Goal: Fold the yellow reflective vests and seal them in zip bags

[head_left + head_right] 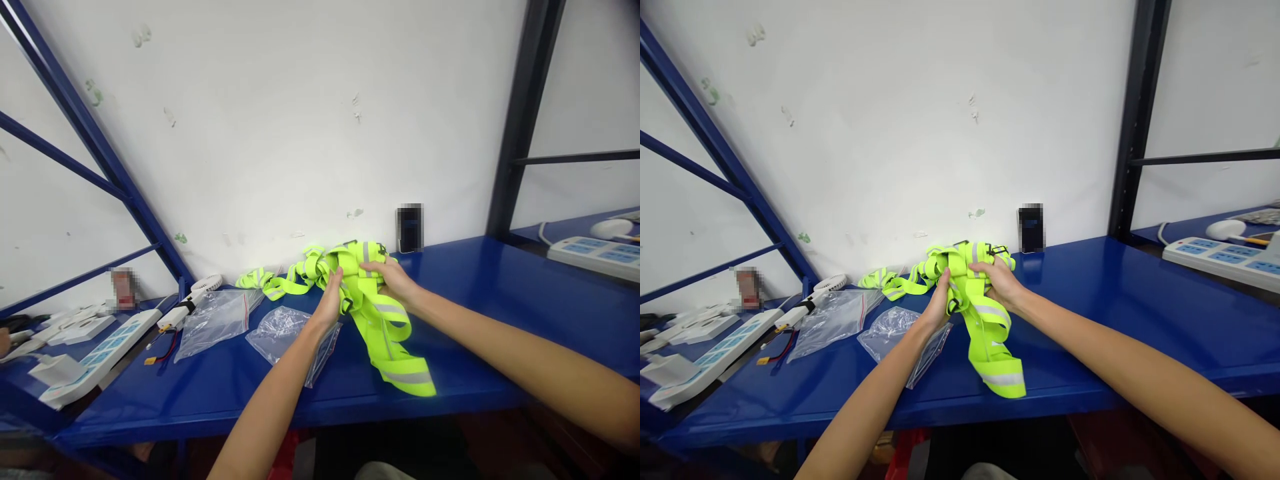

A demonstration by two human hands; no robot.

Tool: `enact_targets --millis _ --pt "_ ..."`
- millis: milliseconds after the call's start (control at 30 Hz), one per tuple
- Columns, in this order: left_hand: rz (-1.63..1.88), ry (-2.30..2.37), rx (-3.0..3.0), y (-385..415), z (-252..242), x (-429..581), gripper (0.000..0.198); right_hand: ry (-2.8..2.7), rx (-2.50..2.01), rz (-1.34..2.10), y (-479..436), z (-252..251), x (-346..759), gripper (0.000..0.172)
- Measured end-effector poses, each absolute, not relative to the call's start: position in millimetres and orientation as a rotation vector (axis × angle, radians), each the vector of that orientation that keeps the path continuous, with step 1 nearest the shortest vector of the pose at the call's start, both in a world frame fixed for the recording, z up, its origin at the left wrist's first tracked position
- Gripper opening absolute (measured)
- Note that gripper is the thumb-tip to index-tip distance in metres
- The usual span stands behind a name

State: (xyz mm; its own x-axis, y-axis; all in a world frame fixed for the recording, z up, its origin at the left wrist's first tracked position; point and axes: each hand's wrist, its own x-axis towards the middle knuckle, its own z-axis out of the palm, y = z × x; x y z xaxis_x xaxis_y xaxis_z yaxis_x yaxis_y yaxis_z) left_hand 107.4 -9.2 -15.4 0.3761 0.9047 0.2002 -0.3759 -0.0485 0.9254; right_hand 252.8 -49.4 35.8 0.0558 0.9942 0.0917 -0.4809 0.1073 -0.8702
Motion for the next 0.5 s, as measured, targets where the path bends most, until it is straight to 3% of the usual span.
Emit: enact_targets --millis 133,333,500 --pt "1.043 0.405 1.244 -22.9 -0.6 107.1 0.058 -0.741 -0.595 1.236 -42.4 55.1 256.8 0.022" --pt "0.899 0.258 1.1 -36.6 3.1 101.4 0.072 -0.739 -0.457 1.149 -31.0 77.2 241.8 0.026" --pt "0.806 0.357 1.126 -55.0 4.5 100.5 0.063 -0.992 -0.628 0.696 -25.6 99.3 234.1 0.032"
